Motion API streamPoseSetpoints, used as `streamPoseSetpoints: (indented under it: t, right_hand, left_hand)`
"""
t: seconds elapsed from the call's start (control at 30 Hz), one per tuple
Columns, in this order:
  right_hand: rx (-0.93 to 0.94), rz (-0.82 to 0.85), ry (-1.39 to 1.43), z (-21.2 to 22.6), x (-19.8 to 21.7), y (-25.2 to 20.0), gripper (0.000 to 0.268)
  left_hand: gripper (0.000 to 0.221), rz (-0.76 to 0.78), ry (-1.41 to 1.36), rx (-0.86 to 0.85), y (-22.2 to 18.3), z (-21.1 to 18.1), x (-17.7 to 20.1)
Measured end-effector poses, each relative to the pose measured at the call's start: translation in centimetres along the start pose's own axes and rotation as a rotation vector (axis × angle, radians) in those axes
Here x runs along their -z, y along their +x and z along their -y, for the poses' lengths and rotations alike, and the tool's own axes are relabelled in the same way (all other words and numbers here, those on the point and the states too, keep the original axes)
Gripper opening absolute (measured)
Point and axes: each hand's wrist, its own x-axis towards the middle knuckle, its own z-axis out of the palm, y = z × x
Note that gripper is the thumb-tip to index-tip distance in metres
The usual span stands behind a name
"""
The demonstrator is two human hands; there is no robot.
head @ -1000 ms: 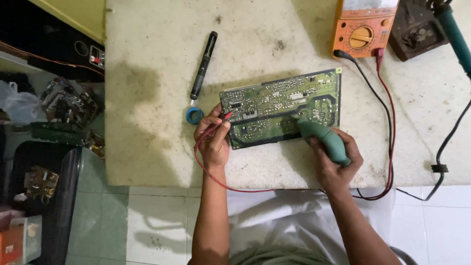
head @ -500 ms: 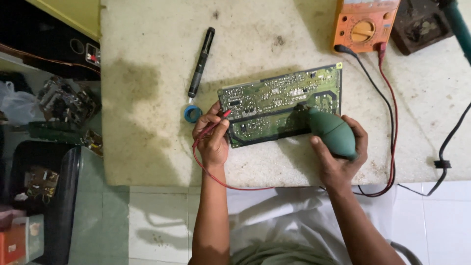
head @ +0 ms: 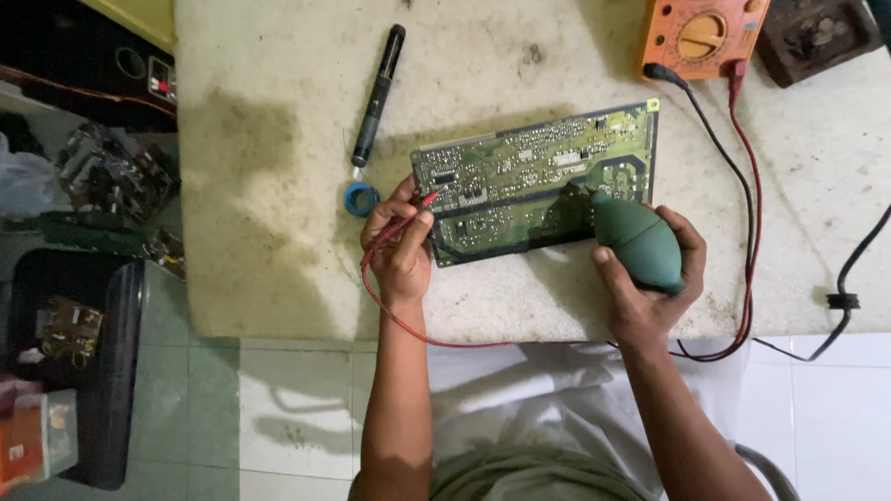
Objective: Using a multimeter and probes to test electrical points on a circuit board for diagnostic purposes.
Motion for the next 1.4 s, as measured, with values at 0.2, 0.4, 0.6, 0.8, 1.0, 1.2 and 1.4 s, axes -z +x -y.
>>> streamPoseSetpoints:
  t: [0.2,0.4,0.6,0.8,1.0,1.2,1.4]
  right_hand:
    - [-0.019,0.01,0.031,0.5,-0.2,0.1,0.073]
    - [-0.013,0.011,0.038,0.3,-0.3,0.2,0.072]
    - [-0.032,0.012,0.025,1.1,-0.9,0.3,0.073]
    - [-0.016,-0.004,0.025,1.1,-0.9,0.5,0.07]
    - [-0.064,-0.049,0.01,0.0,-0.5,-0.4,0.052]
    - [-0.033,-0.043,-0.004,-0.3,-0.3,-0.2,0.053]
    - [-0.054,-0.049,0.054,1.4,-1.0,0.3,0.067]
  left_hand:
    - [0.019,-0.01,0.01,0.004,-0.1,-0.2,-0.3]
    - [0.019,-0.018,0.019,-0.01,-0.1,0.1,-0.2]
    - [0.019,-0.013,0.032,-0.008,-0.2,0.3,0.4]
    - [0.019,0.008,0.038,-0.007,-0.1,0.6,0.8]
    - [0.02,0.004,0.034,-0.007,-0.2,0.5,0.8]
    - [0.019,0.001,0.033,-0.005,-0.3,0.6,0.8]
    - [0.019,-0.001,0.037,-0.013,-0.3,0.4,0.5]
